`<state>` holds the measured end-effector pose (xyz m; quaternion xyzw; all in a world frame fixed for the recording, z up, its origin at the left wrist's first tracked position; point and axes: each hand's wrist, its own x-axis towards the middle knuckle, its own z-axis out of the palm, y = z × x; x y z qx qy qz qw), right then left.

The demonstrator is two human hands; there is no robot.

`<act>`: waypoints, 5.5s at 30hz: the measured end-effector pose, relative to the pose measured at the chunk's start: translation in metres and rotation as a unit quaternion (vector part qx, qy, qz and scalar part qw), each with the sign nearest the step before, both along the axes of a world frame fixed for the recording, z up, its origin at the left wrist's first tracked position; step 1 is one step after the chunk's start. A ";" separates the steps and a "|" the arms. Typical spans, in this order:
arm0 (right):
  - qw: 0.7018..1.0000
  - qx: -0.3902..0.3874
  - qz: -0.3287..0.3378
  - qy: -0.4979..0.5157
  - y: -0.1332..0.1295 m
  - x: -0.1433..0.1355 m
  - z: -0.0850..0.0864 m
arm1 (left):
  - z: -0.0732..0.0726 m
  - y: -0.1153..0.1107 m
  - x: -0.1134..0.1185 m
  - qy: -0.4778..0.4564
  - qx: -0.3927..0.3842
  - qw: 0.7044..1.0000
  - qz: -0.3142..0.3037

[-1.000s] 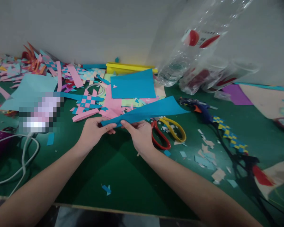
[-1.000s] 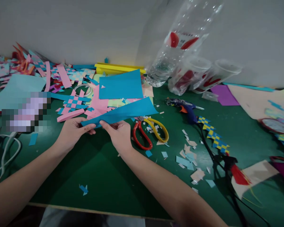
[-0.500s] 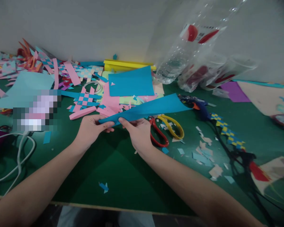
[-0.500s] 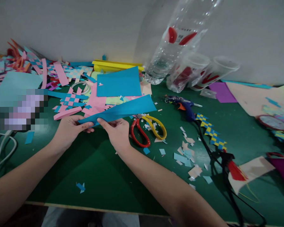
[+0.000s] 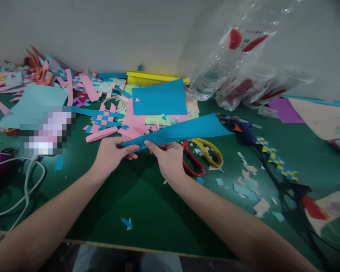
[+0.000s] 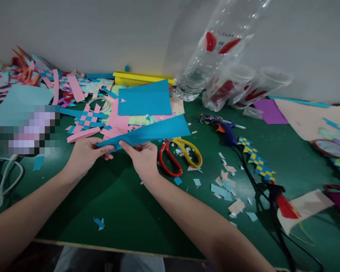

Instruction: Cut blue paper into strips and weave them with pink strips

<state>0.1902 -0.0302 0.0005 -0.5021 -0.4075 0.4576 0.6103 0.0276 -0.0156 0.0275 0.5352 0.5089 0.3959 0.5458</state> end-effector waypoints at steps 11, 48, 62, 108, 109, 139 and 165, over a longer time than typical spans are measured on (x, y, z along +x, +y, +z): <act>0.999 -0.008 -0.024 -0.029 -0.001 0.001 0.000 | -0.006 0.002 0.000 -0.018 0.011 1.000 -0.003; 1.000 0.005 -0.007 -0.010 -0.002 -0.002 0.000 | -0.008 0.012 -0.004 -0.114 0.108 0.979 0.130; 0.991 0.031 0.132 -0.003 -0.009 -0.003 0.005 | -0.003 -0.009 0.013 0.020 0.096 0.981 -0.166; 0.999 0.008 0.037 -0.007 -0.003 -0.001 -0.009 | -0.003 0.000 0.003 -0.047 0.062 0.989 0.123; 0.999 0.012 0.037 -0.008 -0.003 -0.001 -0.010 | -0.003 0.000 0.002 -0.046 0.061 0.989 0.125; 0.988 0.045 0.136 0.054 -0.008 -0.004 -0.008 | -0.004 -0.013 0.011 0.005 0.086 0.978 -0.188; 0.990 0.042 0.108 0.084 -0.008 -0.004 -0.007 | 0.000 -0.012 0.013 -0.031 0.052 0.985 -0.164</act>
